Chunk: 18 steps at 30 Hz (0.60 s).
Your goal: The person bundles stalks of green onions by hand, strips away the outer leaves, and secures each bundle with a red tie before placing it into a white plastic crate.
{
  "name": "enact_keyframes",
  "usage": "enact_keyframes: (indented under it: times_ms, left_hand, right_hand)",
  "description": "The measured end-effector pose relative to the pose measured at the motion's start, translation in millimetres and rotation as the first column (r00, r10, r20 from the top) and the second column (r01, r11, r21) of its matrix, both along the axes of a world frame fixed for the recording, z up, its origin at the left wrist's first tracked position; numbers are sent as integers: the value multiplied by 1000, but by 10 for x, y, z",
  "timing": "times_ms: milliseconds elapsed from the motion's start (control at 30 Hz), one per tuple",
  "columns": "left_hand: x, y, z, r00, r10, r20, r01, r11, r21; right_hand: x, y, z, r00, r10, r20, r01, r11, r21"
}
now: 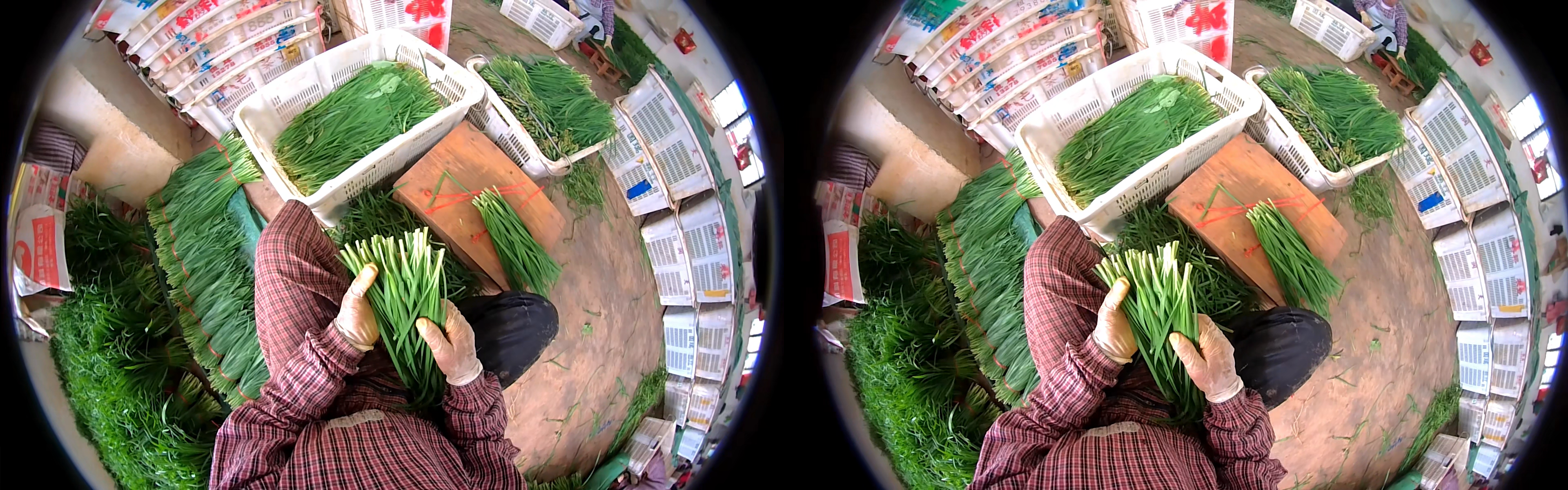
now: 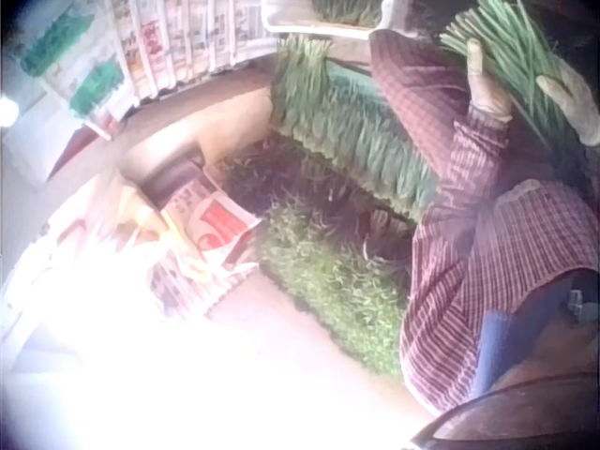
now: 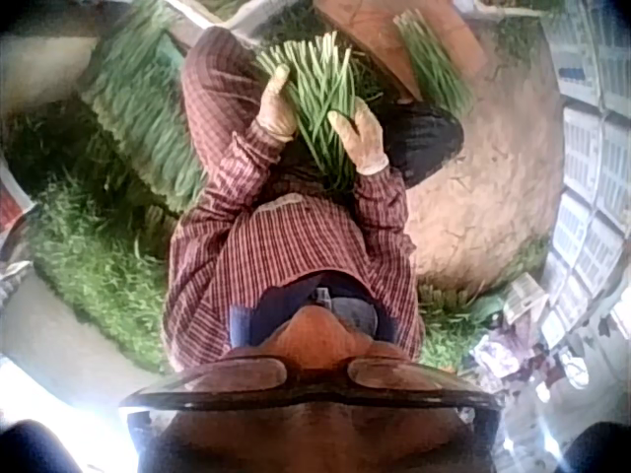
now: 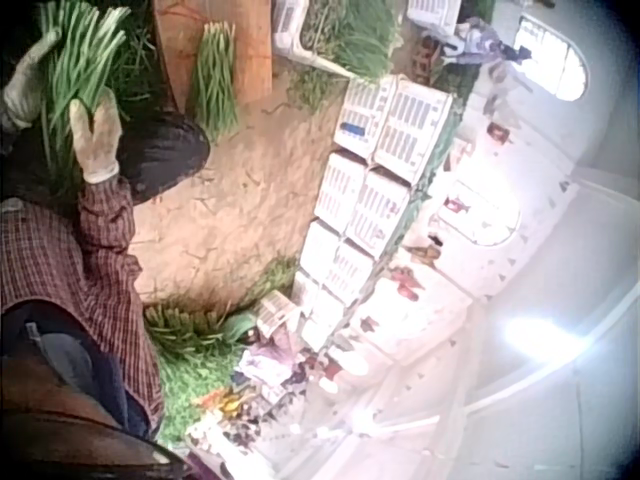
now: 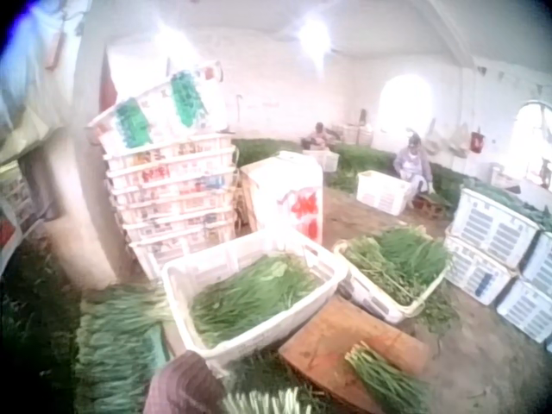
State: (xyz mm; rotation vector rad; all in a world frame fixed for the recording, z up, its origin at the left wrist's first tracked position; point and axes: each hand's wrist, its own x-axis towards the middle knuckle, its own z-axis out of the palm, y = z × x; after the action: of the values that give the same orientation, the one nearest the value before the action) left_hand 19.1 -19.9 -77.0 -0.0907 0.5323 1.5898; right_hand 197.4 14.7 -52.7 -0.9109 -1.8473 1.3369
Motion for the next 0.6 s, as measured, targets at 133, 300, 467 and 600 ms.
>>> enact_keyframes:
  times_ms: [133, 300, 467, 600]
  left_hand:
    - [12, -37, -70, 987, -104, -122, 121, 984, 133]
    - [-2, -19, 45, 927, -180, -329, 189, 982, -2]
    - [6, -34, -15, 962, -145, -232, 144, 989, -18]
    - [9, -29, 42, 971, -165, -173, 170, 985, 13]
  right_hand:
    - [11, 37, 53, 996, 23, 87, -36, 989, 145]
    - [43, 64, 101, 984, 76, 160, -94, 990, 105]
    - [67, 13, 109, 982, 37, 184, -37, 999, -8]
    - [14, -10, 152, 987, -105, 120, 108, 994, -24]
